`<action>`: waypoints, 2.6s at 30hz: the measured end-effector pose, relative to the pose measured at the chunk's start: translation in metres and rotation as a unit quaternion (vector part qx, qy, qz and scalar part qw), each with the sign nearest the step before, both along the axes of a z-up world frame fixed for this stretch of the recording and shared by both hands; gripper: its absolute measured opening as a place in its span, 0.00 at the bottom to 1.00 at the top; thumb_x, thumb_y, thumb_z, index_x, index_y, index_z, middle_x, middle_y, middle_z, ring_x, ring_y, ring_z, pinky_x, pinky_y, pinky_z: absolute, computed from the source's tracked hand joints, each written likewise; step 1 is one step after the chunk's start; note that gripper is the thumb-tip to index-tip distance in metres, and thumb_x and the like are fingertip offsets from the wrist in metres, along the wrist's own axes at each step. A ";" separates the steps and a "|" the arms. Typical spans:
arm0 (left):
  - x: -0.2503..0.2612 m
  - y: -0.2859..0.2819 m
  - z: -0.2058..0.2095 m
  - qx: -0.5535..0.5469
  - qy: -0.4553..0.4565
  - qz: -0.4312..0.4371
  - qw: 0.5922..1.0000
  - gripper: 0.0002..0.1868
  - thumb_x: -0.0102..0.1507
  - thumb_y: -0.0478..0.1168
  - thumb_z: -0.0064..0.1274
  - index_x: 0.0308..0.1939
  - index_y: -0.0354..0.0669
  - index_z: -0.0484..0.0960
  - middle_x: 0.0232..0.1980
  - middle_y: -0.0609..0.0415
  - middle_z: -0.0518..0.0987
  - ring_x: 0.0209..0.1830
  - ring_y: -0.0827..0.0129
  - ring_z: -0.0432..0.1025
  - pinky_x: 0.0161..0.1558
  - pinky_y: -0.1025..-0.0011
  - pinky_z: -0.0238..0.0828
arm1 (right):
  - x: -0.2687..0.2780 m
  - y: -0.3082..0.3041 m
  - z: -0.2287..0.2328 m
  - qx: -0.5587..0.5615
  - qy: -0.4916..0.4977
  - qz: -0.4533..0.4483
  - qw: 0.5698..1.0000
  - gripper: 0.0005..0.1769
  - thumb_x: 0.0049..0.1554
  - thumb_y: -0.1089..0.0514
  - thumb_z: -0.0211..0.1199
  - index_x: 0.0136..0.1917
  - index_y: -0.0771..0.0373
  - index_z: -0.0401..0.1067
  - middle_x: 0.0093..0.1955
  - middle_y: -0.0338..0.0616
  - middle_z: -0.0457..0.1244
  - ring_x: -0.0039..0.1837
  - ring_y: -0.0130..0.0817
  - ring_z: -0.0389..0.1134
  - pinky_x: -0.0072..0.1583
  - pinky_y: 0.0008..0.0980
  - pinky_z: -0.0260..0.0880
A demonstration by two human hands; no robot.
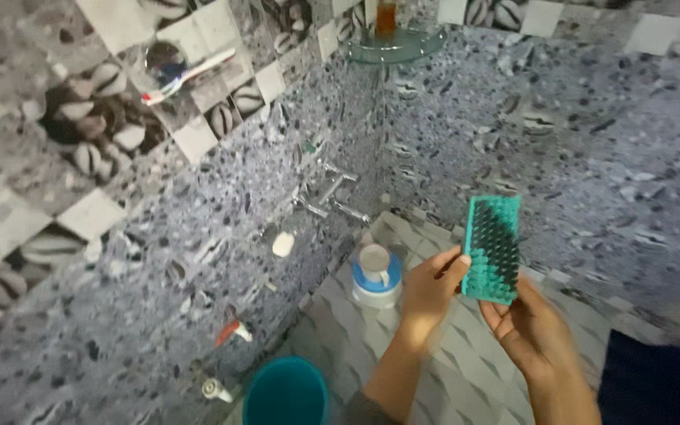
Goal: The person organizes bathroom supplies by placing a dark cloth, two toothbrushes, a pink razor, a small box, a bottle of liquid, a brush, a toothpaste box, and a bar of soap onto a wall-mounted glass shelf.
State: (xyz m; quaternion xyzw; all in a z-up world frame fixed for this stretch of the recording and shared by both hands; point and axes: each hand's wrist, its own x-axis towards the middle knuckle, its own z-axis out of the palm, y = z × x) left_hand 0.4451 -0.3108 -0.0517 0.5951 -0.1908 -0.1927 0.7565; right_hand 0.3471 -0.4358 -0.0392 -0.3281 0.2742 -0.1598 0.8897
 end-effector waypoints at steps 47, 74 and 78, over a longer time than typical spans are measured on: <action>0.760 -0.356 0.005 -0.014 0.073 0.144 0.987 0.15 0.66 0.40 0.48 0.52 0.34 0.79 0.39 0.50 0.76 0.40 0.64 0.69 0.44 0.63 0.67 | 0.846 -0.366 0.044 -0.745 0.070 0.176 0.640 0.45 0.45 0.46 0.77 0.67 0.70 0.63 0.61 0.65 0.64 0.62 0.61 0.68 0.61 0.53 0.69; 0.861 -0.385 -0.076 0.107 0.096 0.116 0.983 0.11 0.67 0.39 0.48 0.46 0.32 0.79 0.35 0.52 0.71 0.32 0.67 0.61 0.33 0.64 0.59 | 0.872 -0.381 0.013 -0.917 0.071 0.050 0.389 0.50 0.46 0.37 0.72 0.72 0.69 0.64 0.68 0.60 0.62 0.68 0.57 0.63 0.68 0.57 0.62; 0.859 -0.383 -0.073 0.088 0.104 0.112 0.984 0.10 0.66 0.38 0.46 0.45 0.38 0.80 0.37 0.57 0.76 0.33 0.71 0.67 0.39 0.68 0.67 | 0.874 -0.381 0.005 -0.900 0.094 0.051 0.423 0.49 0.47 0.39 0.73 0.72 0.66 0.63 0.70 0.58 0.61 0.71 0.58 0.59 0.68 0.61 0.59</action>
